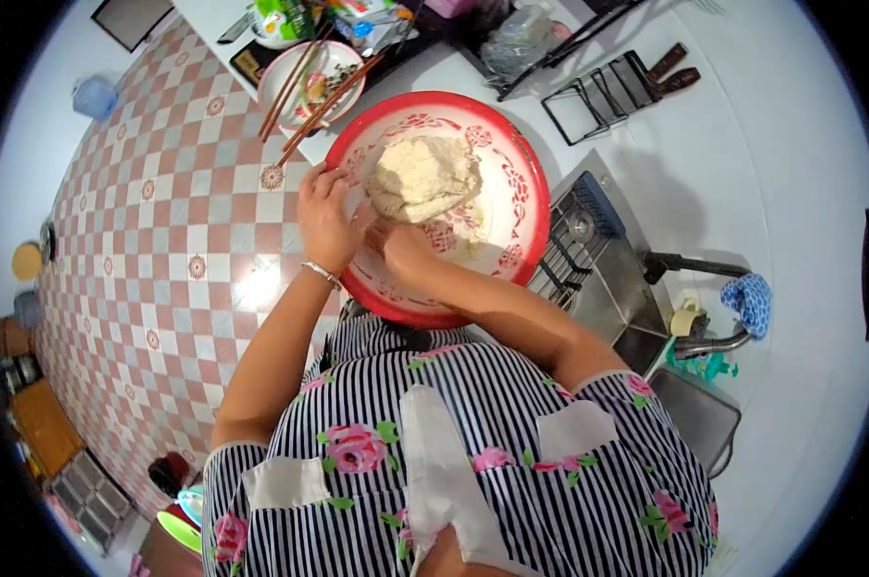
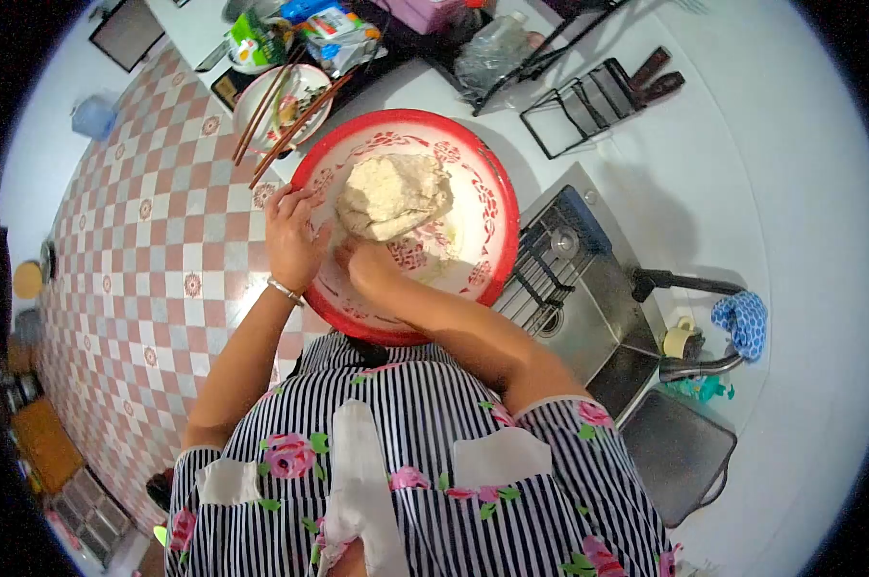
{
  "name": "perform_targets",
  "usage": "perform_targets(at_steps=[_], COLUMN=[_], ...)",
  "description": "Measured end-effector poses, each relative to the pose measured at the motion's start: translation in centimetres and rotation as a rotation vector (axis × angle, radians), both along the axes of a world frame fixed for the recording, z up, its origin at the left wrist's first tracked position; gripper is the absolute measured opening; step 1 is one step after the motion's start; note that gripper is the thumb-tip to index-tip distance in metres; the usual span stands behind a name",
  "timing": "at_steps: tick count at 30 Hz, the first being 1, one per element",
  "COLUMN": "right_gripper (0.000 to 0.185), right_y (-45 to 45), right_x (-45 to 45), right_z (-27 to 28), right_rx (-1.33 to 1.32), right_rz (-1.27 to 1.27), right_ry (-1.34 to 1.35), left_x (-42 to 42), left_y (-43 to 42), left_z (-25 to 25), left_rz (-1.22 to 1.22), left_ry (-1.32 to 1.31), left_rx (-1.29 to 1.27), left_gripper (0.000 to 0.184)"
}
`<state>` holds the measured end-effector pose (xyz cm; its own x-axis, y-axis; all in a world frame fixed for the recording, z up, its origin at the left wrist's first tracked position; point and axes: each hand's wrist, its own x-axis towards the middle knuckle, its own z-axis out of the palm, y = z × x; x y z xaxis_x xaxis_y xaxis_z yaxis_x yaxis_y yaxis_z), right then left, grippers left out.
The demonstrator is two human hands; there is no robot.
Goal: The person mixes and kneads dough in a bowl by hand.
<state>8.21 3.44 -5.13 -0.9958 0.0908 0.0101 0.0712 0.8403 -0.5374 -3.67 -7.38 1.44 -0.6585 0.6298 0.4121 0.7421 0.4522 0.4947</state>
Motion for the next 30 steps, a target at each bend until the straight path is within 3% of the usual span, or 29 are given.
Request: perform_targets(at_steps=[3, 5, 7, 10, 13, 15, 16, 17, 20, 22, 23, 25, 28, 29, 30], right_gripper=[0.013, 0.013, 0.015, 0.017, 0.02, 0.026, 0.028, 0.03, 0.032, 0.03, 0.03, 0.034, 0.042, 0.046, 0.052], right_y=[3.9, 7.9, 10.5, 12.9, 11.8, 8.4, 7.0, 6.1, 6.6, 9.0, 10.8, 12.7, 10.5, 9.9, 9.1], right_x=[5.0, 7.6, 7.3, 4.9, 5.9, 5.9, 6.4, 6.7, 5.0, 4.6, 4.2, 4.6, 5.1, 4.9, 5.4], right_z=[-0.5, 0.2, 3.7, 5.5, 2.9, 1.5, 1.8, 2.1, 5.8, 6.2, 6.2, 4.8, 4.7, 5.0, 5.2], right_rx=[0.152, 0.296, 0.505, 0.591, 0.542, 0.462, 0.441, 0.418, 0.134, 0.17, 0.308, 0.477, 0.486, 0.492, 0.254], right_rz=[0.274, 0.36, 0.318, 0.053, -0.219, -0.331, -0.189, -0.046, -0.06, -0.252, -0.221, -0.289, -0.176, -0.134, -0.235], right_ry=[-0.265, -0.245, -0.509, -0.606, -0.417, -0.656, -0.697, -0.735, -0.919, -0.661, -0.62, -0.201, -0.581, -0.697, -0.625], left_x=[0.0, 0.0, 0.0, 0.0, 0.0, -0.1, 0.0, 0.2, 1.0, 1.2, 1.5, 2.1, 3.6, 3.8, 4.2], left_y=[0.1, 0.1, 0.1, 0.0, 0.0, 0.0, 0.0, 0.0, 0.1, 0.7, 1.0, 1.8, 2.4, 2.9, 3.3], left_z=[-0.4, -0.4, 0.0, 0.1, -0.1, -0.2, -0.1, 0.2, 0.5, -2.1, -3.4, -5.3, -5.6, -5.1, -4.0], left_rz=[0.014, 0.015, 0.008, 0.006, 0.01, 0.015, 0.018, 0.013, -0.093, -0.282, -0.266, -0.231, -0.175, -0.242, -0.306], left_ry=[-0.055, -0.053, -0.043, -0.048, -0.051, -0.048, -0.049, 0.014, 0.114, 0.071, 0.098, 0.155, 0.037, -0.131, -0.307], left_rx=[-0.004, 0.021, 0.045, 0.03, 0.031, 0.025, 0.022, -0.062, -0.399, -0.724, -0.784, -0.896, -0.821, -0.894, -0.961], left_gripper=[0.04, 0.039, 0.037, 0.038, 0.038, 0.034, 0.033, 0.031, 0.029, 0.033, 0.033, 0.033, 0.033, 0.034, 0.035])
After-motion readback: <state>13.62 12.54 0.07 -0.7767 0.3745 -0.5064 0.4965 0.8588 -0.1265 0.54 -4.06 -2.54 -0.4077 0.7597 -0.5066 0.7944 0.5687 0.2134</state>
